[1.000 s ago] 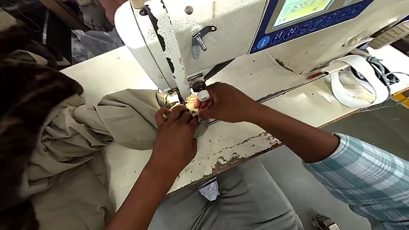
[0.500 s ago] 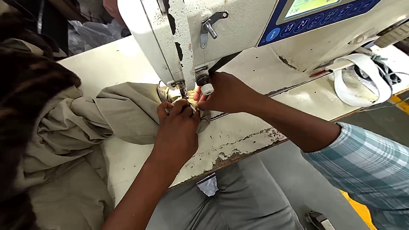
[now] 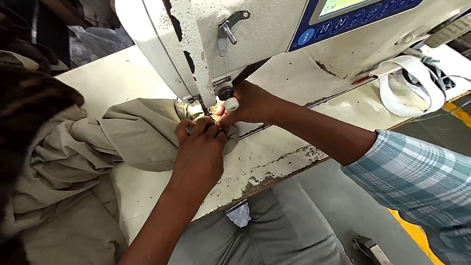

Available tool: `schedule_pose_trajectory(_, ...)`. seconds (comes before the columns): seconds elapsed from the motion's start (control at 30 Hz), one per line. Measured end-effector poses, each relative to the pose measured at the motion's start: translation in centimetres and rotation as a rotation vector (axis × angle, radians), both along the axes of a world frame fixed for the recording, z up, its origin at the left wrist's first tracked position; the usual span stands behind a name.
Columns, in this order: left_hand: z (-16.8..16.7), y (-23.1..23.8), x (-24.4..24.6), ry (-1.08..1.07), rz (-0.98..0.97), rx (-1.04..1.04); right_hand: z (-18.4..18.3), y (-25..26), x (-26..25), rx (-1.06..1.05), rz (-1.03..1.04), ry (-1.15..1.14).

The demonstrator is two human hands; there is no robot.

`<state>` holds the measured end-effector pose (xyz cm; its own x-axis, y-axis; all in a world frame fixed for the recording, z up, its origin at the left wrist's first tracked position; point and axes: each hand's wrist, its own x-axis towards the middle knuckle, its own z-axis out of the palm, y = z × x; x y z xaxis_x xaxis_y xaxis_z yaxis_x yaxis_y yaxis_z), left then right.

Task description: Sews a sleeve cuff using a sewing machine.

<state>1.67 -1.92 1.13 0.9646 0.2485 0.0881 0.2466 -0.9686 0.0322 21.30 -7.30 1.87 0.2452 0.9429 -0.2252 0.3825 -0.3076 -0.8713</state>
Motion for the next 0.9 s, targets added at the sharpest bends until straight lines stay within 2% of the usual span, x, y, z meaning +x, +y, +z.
schedule_pose_trajectory(0.07,-0.1,0.1,0.0,0.002,-0.001,0.009,-0.6,0.3,-0.4,0.016,-0.005,-0.033)
schedule_pose_trajectory(0.23,-0.2,0.0,-0.2,-0.031,-0.015,0.009,0.0,-0.8,0.3,0.032,-0.061,0.228)
schedule_pose_trajectory(0.33,-0.1,0.1,-0.3,-0.022,-0.013,0.006,-0.9,-1.4,1.8,0.062,-0.149,0.124)
schedule_pose_trajectory(0.43,-0.2,0.2,-0.3,-0.024,-0.017,-0.009,-2.5,-1.2,2.2,0.113,-0.095,-0.088)
schedule_pose_trajectory(0.53,-0.2,0.1,-0.3,-0.022,-0.01,-0.019,-2.5,-0.4,1.2,0.085,-0.046,-0.271)
schedule_pose_trajectory(0.63,-0.1,-0.2,-0.2,-0.011,0.001,-0.016,-1.7,-0.7,0.9,0.086,-0.048,-0.279)
schedule_pose_trajectory(0.77,-0.2,-0.1,-0.1,0.003,0.01,-0.009,-0.7,-3.0,0.0,0.219,-0.084,-0.231)
schedule_pose_trajectory(0.9,-0.1,-0.2,0.1,0.026,0.003,-0.003,-0.8,-4.2,-0.5,0.102,0.033,-0.438)
